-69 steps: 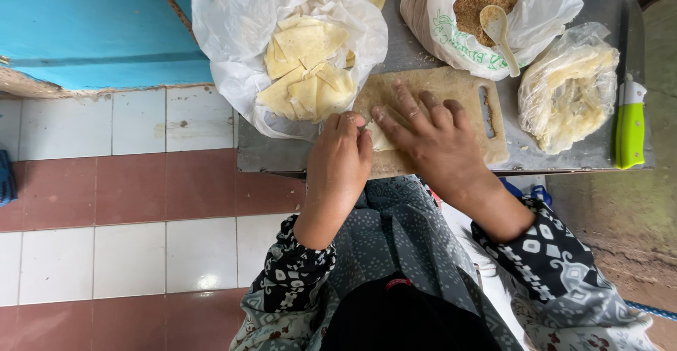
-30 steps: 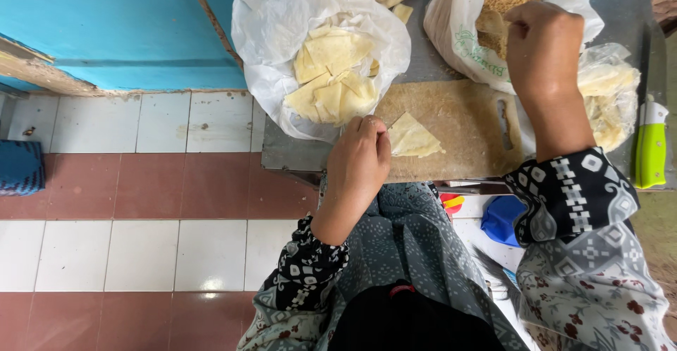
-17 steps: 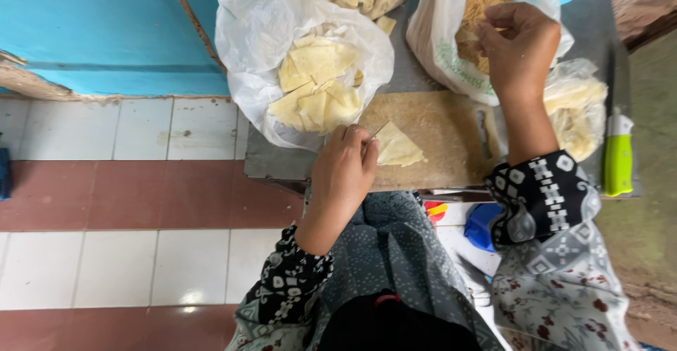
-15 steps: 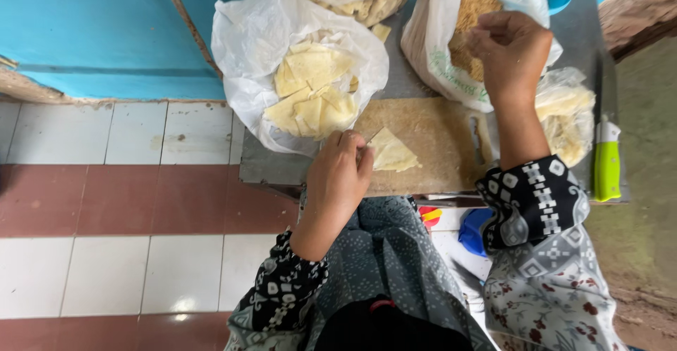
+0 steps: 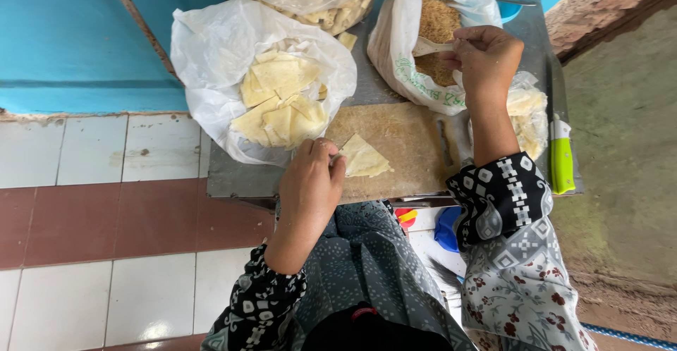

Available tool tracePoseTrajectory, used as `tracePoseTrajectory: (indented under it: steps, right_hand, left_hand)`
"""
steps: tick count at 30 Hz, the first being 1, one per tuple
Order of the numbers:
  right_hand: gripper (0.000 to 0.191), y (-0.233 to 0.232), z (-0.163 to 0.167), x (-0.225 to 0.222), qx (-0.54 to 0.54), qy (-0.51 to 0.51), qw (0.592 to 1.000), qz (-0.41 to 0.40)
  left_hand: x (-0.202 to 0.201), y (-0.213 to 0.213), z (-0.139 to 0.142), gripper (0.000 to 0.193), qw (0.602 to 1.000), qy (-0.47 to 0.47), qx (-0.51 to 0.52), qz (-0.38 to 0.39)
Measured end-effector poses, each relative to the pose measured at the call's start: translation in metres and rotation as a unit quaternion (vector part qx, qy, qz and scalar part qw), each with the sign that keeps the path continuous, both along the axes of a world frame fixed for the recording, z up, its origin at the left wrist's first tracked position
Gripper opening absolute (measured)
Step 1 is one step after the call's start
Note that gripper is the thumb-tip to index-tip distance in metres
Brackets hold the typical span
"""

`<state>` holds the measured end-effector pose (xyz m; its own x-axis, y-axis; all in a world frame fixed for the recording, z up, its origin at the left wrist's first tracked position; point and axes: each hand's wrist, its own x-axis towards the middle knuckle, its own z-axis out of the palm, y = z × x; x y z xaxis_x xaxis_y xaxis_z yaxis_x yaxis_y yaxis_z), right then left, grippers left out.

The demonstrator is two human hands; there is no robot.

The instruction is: The person sits at a metal work table and folds square dough wrappers into filled triangular pastries one at a time, spooning brown filling from a bag onto each wrapper and pinching the edges closed, placing finished pastries into a plastic bag. At one point the person uses a knife to cut a rolled dough sheet into wrapper pieces on a cutting board.

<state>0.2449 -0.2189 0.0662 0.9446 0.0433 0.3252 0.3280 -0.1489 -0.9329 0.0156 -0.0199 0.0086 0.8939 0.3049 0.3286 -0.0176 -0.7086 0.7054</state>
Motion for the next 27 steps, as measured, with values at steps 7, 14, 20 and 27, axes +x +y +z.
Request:
tracePoseTrajectory:
  steps: [7, 14, 20, 27]
  right_hand:
    - [0.004, -0.021, 0.005, -0.003, 0.072, 0.056, 0.996, -0.006]
    - [0.007, -0.002, 0.000, -0.011, -0.140, -0.083, 0.987, -0.015]
    - [0.006, 0.003, 0.006, -0.007, -0.088, -0.015, 0.996, -0.009]
    - [0.004, -0.029, 0.007, -0.008, 0.027, 0.025, 0.999, -0.022]
  left_hand:
    - [-0.002, 0.000, 0.003, 0.015, 1.000, 0.015, 0.000, 0.002]
    - [-0.002, 0.000, 0.005, 0.013, 1.000, 0.012, -0.008, -0.002]
    - [-0.003, 0.001, 0.005, 0.011, 1.000, 0.009, 0.019, 0.005]
    - [-0.002, 0.001, 0.002, 0.010, 1.000, 0.018, 0.022, 0.013]
